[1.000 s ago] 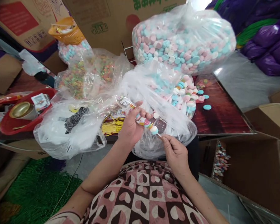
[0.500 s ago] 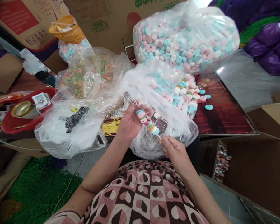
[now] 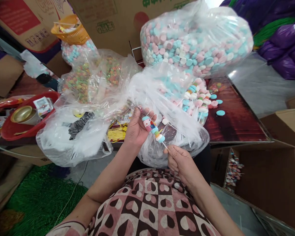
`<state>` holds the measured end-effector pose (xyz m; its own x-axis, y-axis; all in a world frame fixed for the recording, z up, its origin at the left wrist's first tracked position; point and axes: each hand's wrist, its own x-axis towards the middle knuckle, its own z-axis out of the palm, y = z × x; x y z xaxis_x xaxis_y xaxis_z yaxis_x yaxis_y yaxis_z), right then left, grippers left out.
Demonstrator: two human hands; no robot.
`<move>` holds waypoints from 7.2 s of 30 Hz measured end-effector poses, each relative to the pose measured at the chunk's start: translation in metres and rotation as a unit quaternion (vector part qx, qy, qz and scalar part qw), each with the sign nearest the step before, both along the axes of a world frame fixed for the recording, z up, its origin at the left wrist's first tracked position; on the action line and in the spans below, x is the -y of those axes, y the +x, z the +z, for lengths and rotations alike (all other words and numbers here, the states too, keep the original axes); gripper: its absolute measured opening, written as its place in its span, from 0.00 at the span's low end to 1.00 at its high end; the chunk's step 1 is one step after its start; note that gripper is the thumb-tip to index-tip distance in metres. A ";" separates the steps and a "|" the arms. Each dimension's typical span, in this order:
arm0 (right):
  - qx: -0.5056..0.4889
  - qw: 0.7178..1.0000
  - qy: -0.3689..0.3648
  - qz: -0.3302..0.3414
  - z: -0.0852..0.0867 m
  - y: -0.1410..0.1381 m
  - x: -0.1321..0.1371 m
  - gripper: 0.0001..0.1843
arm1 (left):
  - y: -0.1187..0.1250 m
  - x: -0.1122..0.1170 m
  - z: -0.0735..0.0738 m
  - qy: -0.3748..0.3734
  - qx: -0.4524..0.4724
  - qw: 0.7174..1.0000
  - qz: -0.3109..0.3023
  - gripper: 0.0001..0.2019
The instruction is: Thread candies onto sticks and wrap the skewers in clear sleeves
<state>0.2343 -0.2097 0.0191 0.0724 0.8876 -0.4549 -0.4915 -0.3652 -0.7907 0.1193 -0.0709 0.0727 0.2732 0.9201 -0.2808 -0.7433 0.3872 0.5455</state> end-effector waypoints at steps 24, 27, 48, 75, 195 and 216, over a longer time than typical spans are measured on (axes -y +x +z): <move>-0.035 0.999 0.023 -0.006 0.003 -0.010 -0.007 0.20 | 0.013 0.035 -0.017 0.084 -0.053 0.992 -0.082 0.17; 0.010 0.999 0.031 -0.020 0.002 -0.012 -0.010 0.20 | 0.013 0.033 -0.016 0.084 -0.055 0.992 -0.081 0.16; 0.238 0.966 0.074 -0.068 -0.007 -0.004 -0.006 0.19 | -0.003 0.014 -0.014 0.064 -0.032 0.993 -0.098 0.16; 0.281 0.954 0.094 -0.043 0.001 -0.003 -0.010 0.18 | -0.004 0.014 -0.004 0.033 -0.050 0.996 -0.067 0.12; 0.564 0.787 0.219 -0.122 0.016 0.016 -0.040 0.07 | -0.006 0.033 -0.041 0.005 -0.061 0.922 -0.382 0.15; 0.569 0.804 0.145 -0.095 0.005 0.016 -0.051 0.08 | 0.000 0.035 -0.051 -0.040 -0.067 0.926 -0.369 0.12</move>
